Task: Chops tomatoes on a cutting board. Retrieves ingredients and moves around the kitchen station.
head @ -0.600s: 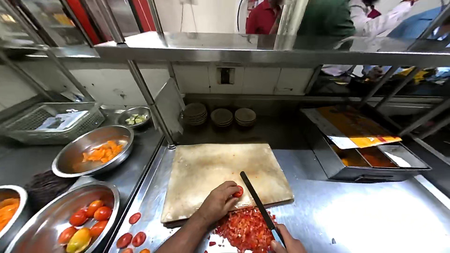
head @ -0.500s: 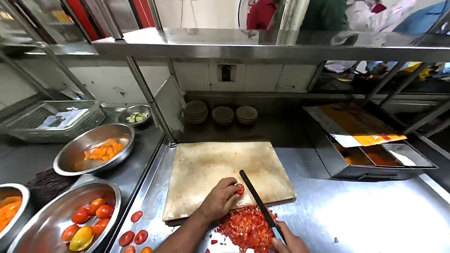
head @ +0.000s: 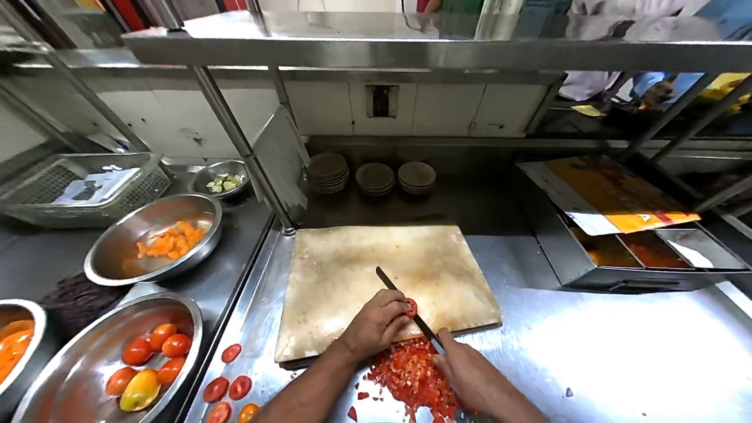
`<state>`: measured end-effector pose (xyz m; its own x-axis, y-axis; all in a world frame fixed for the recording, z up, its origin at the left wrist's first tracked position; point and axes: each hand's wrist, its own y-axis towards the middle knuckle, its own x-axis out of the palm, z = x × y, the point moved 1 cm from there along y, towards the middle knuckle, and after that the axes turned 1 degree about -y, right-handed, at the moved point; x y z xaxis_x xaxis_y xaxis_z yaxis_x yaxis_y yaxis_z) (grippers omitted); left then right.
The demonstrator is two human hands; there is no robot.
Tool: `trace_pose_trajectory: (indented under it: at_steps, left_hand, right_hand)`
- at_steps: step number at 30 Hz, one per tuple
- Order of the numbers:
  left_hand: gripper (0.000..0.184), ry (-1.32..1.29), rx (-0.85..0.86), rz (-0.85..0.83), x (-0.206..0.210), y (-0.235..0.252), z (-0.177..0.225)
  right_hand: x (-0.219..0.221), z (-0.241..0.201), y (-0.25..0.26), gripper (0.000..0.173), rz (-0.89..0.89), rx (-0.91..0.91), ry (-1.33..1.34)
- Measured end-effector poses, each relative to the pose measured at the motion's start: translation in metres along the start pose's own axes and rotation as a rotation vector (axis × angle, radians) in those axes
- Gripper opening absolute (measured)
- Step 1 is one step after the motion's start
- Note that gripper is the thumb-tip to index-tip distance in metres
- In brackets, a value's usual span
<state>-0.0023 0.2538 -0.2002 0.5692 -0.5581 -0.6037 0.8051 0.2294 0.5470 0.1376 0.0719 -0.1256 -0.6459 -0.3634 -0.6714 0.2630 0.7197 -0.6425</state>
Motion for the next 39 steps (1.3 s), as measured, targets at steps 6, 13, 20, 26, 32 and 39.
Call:
trace_pose_trajectory:
  at_steps: [6, 13, 20, 26, 32, 39]
  left_hand:
    - [0.022, 0.001, 0.015, 0.079, 0.001, -0.002, 0.000]
    - [0.023, 0.008, 0.021, 0.068, 0.000, -0.002, -0.002]
    - [0.019, 0.004, -0.011, 0.099, -0.002, -0.004, -0.001]
    - [0.021, 0.024, -0.001, 0.096, 0.000, -0.005, -0.001]
    - [0.019, 0.016, -0.090, 0.060, -0.002, -0.003, 0.005]
    - [0.023, 0.076, -0.023, 0.025, 0.003, -0.002, 0.003]
  right_hand:
    - [-0.024, 0.011, -0.048, 0.042, -0.012, 0.012, -0.068]
    - [-0.003, -0.009, 0.004, 0.040, -0.003, -0.015, -0.026]
    - [-0.030, 0.007, -0.051, 0.042, -0.058, -0.002, -0.064]
    - [-0.007, -0.014, -0.001, 0.040, -0.034, -0.023, -0.012]
    - [-0.007, 0.030, -0.018, 0.046, 0.071, -0.039, 0.231]
    - [0.032, 0.032, -0.014, 0.044, 0.039, -0.018, 0.263]
